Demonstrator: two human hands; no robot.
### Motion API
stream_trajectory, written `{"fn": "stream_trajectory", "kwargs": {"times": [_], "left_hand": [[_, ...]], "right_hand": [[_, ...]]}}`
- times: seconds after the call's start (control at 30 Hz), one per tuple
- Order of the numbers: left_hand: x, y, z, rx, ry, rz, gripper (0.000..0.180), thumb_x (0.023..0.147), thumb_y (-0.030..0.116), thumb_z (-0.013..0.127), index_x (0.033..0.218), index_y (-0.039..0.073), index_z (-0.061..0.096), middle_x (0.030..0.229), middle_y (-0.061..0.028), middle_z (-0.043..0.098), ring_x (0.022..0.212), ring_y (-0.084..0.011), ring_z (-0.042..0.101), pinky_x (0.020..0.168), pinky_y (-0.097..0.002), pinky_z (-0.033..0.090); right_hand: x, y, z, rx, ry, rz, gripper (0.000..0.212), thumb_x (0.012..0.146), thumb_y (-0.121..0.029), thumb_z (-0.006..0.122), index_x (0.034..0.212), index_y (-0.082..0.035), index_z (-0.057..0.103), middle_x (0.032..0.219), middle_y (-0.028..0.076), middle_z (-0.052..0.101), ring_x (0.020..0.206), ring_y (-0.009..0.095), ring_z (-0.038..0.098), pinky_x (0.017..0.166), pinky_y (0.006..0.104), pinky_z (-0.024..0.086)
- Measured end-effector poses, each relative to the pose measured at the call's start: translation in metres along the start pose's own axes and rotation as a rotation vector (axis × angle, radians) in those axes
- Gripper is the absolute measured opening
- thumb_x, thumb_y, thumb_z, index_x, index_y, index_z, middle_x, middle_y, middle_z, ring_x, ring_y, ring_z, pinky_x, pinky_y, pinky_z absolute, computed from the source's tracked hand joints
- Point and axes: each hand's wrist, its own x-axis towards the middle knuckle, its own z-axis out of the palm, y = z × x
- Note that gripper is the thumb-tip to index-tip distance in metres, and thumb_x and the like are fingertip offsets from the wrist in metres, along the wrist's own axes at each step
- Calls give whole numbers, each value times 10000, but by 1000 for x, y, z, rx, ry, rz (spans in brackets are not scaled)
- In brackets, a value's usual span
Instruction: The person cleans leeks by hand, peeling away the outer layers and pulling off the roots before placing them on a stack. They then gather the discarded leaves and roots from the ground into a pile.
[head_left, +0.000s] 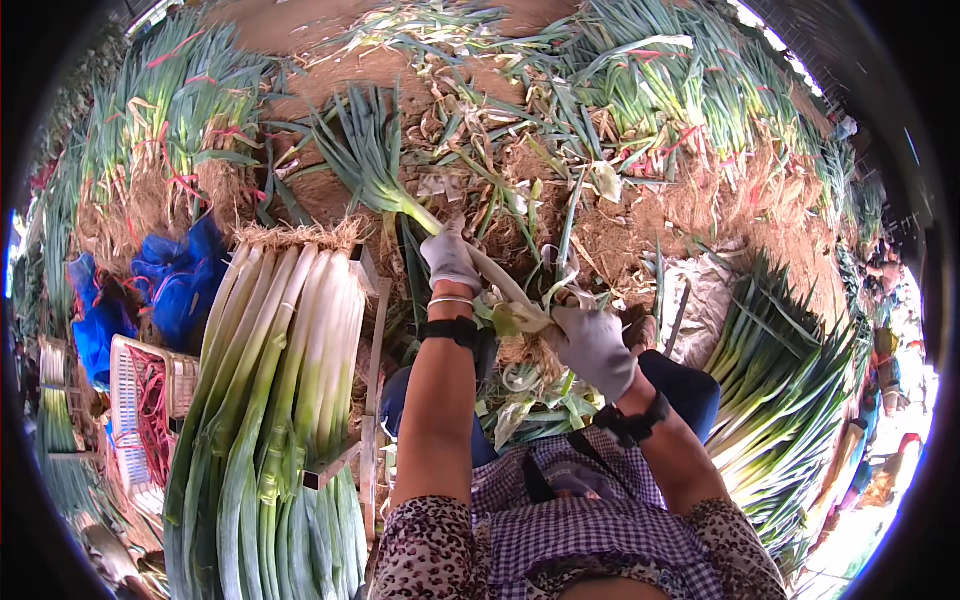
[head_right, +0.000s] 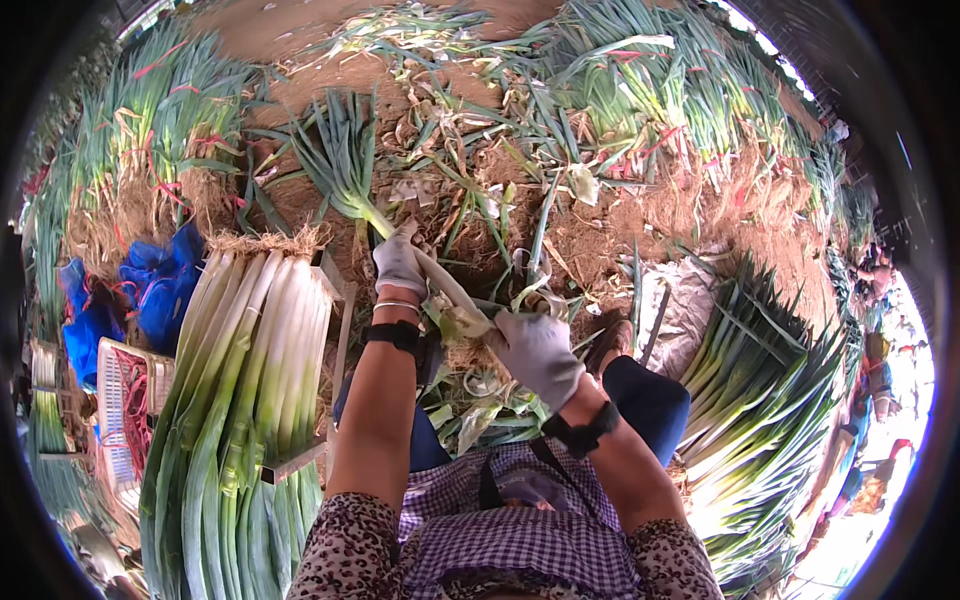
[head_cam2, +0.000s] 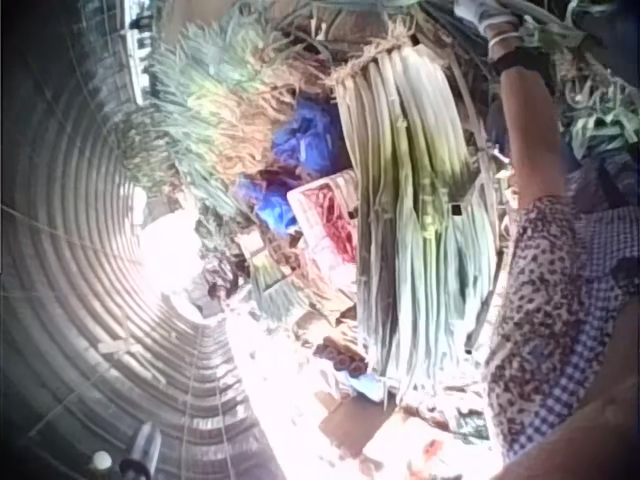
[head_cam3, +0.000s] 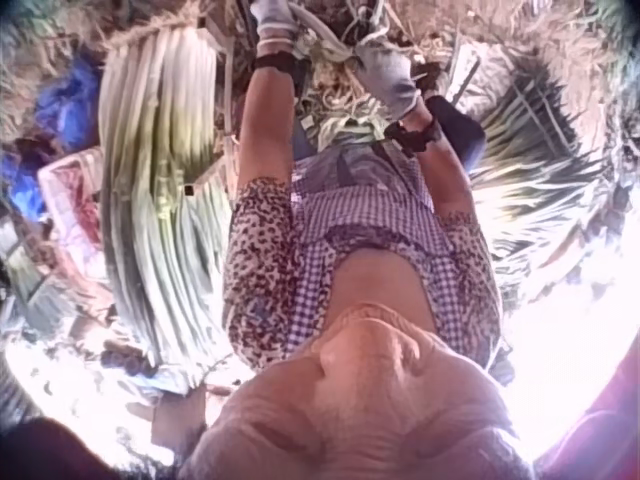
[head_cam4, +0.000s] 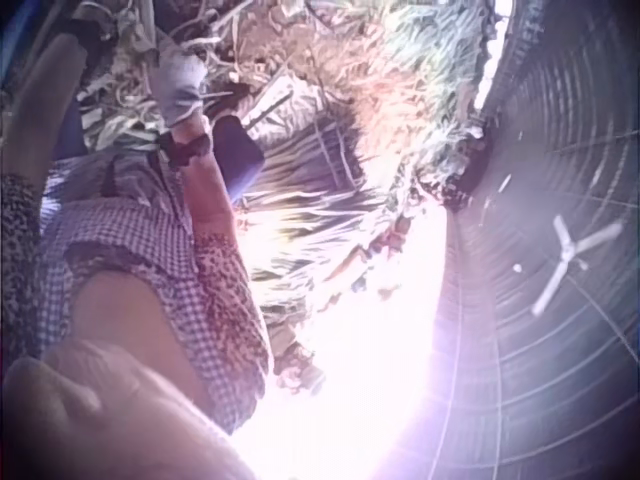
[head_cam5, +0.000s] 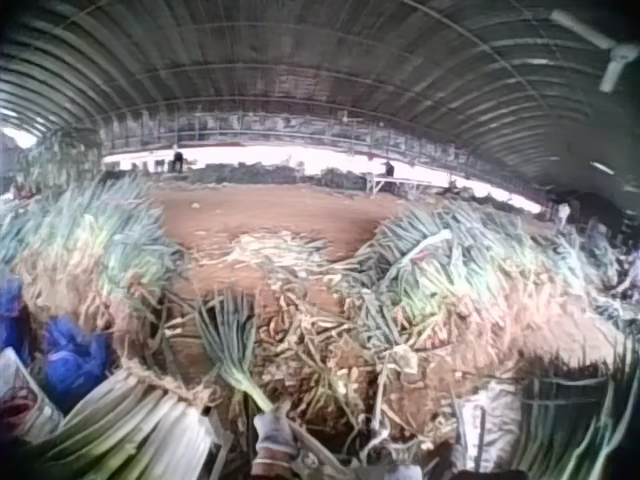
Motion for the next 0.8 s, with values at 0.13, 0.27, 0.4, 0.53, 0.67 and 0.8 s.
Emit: {"fn": "stream_trajectory", "kwargs": {"times": [0.13,0.27,0.4,0.53,0.67,0.8], "left_hand": [[9,-6,-7,-42,-77,-136,178,832,152,659,768,93,504,594,-7,433,478,-146,436,461,-306,404],[10,-16,-6,-82,28,-155,184,824,122,656,740,92,495,588,-8,435,459,-145,421,449,-305,398],[30,4,-11,-227,99,-62,167,824,117,630,751,90,481,596,-12,437,508,-172,450,496,-312,425],[26,1,-7,-355,-76,-71,280,846,284,676,767,103,477,622,-7,435,532,-177,466,550,-337,456],[10,-13,4,-451,-268,-135,355,908,386,581,686,141,449,565,11,411,509,-146,439,522,-340,451],[-2,-11,6,-533,-254,-236,240,937,279,537,749,139,484,574,3,444,510,-159,444,537,-342,449]], "right_hand": [[-32,-14,6,157,271,-81,261,844,-312,625,790,-62,571,651,128,588,588,324,599,505,413,471],[-68,-16,-7,255,274,-2,268,799,-250,676,670,-50,554,570,137,535,499,324,548,475,414,428],[-119,1,-20,330,49,111,249,777,-255,705,755,-34,593,610,149,566,521,328,570,507,407,451],[-100,-5,-7,427,35,26,473,750,-259,738,1108,7,579,925,207,641,674,315,635,631,370,504],[-52,-36,-1,649,-33,166,550,743,-188,752,1217,-18,531,1029,178,642,860,224,660,754,330,512],[-40,-13,10,850,559,-51,366,759,1,705,1110,-31,609,1012,126,669,883,209,647,732,297,505]]}}
